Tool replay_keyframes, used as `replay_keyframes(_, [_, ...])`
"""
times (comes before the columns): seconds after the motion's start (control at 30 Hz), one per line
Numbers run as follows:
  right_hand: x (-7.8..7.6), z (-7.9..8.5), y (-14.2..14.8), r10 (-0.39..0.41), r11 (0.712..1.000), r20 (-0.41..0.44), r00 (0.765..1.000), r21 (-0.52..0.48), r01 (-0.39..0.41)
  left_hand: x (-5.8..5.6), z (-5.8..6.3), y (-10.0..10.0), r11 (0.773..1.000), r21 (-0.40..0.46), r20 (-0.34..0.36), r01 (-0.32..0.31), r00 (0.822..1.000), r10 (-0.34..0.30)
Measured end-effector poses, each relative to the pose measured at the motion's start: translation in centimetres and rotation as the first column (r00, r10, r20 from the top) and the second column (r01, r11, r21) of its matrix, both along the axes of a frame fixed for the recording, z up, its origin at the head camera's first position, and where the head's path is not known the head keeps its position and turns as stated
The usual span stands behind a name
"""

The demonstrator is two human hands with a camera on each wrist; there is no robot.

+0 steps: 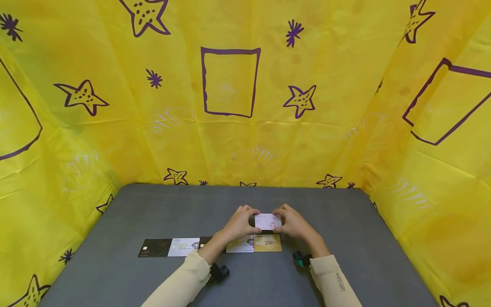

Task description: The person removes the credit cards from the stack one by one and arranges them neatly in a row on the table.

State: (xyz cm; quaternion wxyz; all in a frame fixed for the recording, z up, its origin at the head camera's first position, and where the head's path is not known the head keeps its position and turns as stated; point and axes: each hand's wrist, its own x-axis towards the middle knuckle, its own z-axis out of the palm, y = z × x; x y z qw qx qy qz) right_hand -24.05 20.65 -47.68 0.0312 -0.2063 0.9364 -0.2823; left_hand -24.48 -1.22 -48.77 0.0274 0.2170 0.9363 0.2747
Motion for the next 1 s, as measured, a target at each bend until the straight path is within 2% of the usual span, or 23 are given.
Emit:
replay_keyframes(0.27, [0.9, -0.2, 1.1, -0.012, 1.0, -0.008, 1.0, -0.005, 0.012, 0.7, 0.1, 0.9, 0.999, -0.028, -0.047, 0.027, 0.999, -0.028])
replay_keyframes(0.47, [1.4, -0.3, 2.1, -0.008, 1.0, -0.019, 1.0, -0.011, 0.008, 1.1, 0.1, 1.7, 0.998, -0.025, -0.042, 0.05, 0.998, -0.051])
replay_keyframes(0.7, [2.4, -0.8, 2.6, -0.036, 0.999, 0.005, 0.999, -0.011, 0.036, 1.4, -0.5, 2.4, 0.997, -0.031, -0.054, 0.065, 0.996, -0.066])
replay_keyframes(1.0, [3.2, -1.3, 3.6, -0.057, 0.998, -0.015, 0.998, -0.022, 0.057, 2.1, -0.9, 3.4, 0.994, -0.052, -0.087, 0.092, 0.992, -0.097])
